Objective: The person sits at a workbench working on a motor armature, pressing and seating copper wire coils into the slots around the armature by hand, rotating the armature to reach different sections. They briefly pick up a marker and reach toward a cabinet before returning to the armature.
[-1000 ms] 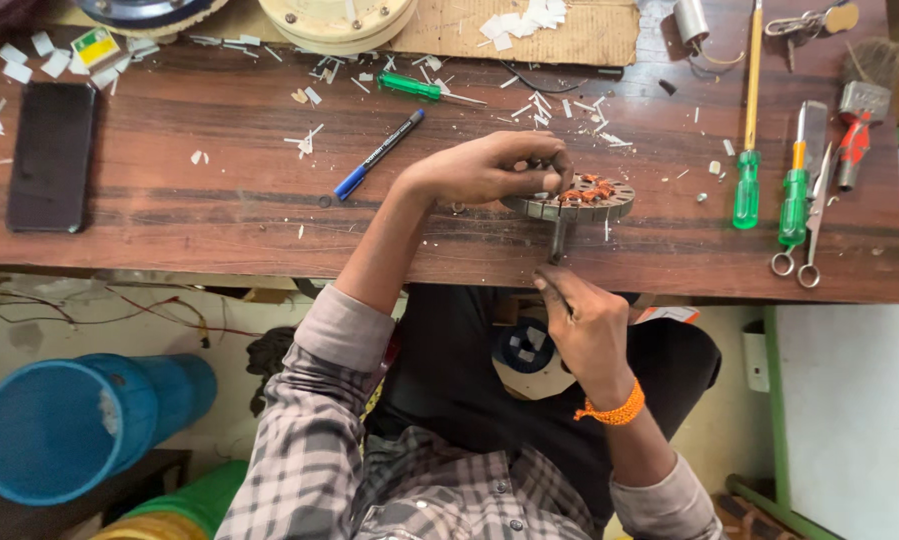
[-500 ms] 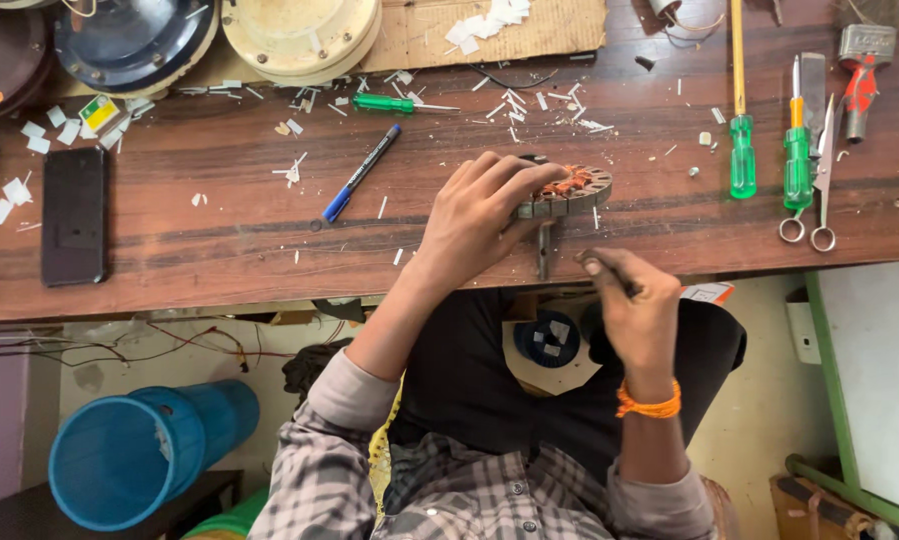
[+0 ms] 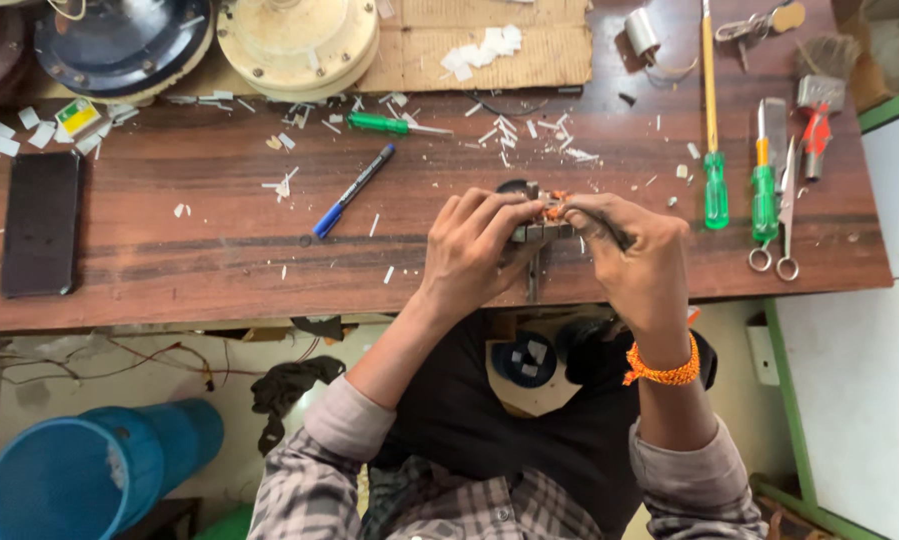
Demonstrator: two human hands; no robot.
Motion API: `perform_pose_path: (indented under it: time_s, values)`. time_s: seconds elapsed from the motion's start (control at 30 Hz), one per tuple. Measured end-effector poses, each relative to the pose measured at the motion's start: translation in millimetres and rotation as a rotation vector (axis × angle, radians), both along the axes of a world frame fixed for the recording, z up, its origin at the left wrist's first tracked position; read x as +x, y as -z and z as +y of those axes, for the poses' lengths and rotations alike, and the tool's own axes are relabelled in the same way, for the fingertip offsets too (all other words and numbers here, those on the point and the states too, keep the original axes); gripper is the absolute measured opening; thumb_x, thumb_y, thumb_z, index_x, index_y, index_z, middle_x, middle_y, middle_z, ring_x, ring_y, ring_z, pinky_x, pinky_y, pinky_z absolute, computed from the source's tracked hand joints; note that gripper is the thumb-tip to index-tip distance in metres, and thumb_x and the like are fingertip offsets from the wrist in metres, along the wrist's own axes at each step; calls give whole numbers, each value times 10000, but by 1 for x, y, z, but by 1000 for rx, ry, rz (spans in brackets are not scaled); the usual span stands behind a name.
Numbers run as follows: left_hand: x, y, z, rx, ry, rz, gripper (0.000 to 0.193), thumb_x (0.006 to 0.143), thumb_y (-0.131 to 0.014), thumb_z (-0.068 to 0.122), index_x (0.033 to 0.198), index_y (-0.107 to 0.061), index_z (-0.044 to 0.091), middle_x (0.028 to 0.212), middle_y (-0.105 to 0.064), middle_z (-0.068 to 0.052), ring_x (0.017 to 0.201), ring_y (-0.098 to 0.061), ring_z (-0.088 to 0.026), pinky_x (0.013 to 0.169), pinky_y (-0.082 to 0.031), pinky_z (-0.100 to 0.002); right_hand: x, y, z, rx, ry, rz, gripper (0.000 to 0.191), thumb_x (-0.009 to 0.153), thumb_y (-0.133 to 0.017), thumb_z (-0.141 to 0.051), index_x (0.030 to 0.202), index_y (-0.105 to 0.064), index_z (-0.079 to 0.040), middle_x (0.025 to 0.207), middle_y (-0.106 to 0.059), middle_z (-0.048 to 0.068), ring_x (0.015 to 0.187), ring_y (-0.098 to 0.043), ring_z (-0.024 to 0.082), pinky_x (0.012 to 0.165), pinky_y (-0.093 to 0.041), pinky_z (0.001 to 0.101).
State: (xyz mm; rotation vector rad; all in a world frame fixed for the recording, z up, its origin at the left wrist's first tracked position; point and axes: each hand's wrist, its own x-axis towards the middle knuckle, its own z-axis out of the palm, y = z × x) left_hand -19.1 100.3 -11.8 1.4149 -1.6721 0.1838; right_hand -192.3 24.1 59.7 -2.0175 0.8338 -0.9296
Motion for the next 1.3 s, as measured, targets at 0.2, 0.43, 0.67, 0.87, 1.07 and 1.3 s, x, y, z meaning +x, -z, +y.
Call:
perform_pose_path:
  time_s: [0.2, 0.43, 0.67, 0.87, 1.07, 1.3]
  values:
    - [3, 0, -3, -15, 16, 7, 478, 844, -838, 218, 1277, -657, 129, 1181, -681, -31, 1054, -629, -247, 893, -484, -394, 21, -2, -42, -22, 24, 225, 141, 957, -734, -110, 1058, -782, -24, 888, -789, 91, 755, -710, 79, 678, -549, 269]
    - [7, -12, -2, 106, 23, 253, 362, 927, -743, 451, 1123, -683, 152, 1072, -719, -24, 1040, -669, -243, 906, -511, -381, 34, 10, -68, -110, -104, 342, 170, 934, -748, -137, 1073, -791, -50, 856, -763, 125, 675, -687, 109, 626, -527, 306]
    - [22, -26, -49, 567, 67, 621, 477, 790, -754, 492, 1153, -737, 184, 754, -747, -48, 696, -735, -182, 651, -550, -355, 32, 12, -67, -169, 17, 286, 160, 926, -813, -121, 1073, -799, -60, 730, -681, 72, 606, -534, 82, 536, -425, 309]
    - [34, 3, -68, 628, 255, 647, 316, 836, -706, 283, 1111, -788, 150, 767, -762, -29, 697, -706, -111, 647, -568, -300, 24, 9, -50, -207, 22, 257, 120, 964, -845, -118, 1028, -786, -36, 699, -625, 55, 594, -475, 87, 540, -382, 297]
    - [61, 21, -60, 536, 594, 654, 184, 964, -756, 199, 1130, -792, 128, 996, -772, -7, 883, -709, -102, 790, -589, -270, 10, 9, -6, -123, -9, 194, 112, 964, -821, -84, 1032, -758, -22, 781, -685, 48, 610, -524, 59, 545, -396, 263]
    - [61, 11, -56, 481, 474, 455, 226, 894, -779, 178, 1108, -797, 110, 967, -787, -85, 868, -738, -135, 1058, -448, -415, 12, 21, 40, -150, 65, 56, 116, 998, -797, -21, 1089, -728, -7, 899, -731, 78, 710, -607, 77, 653, -467, 251]
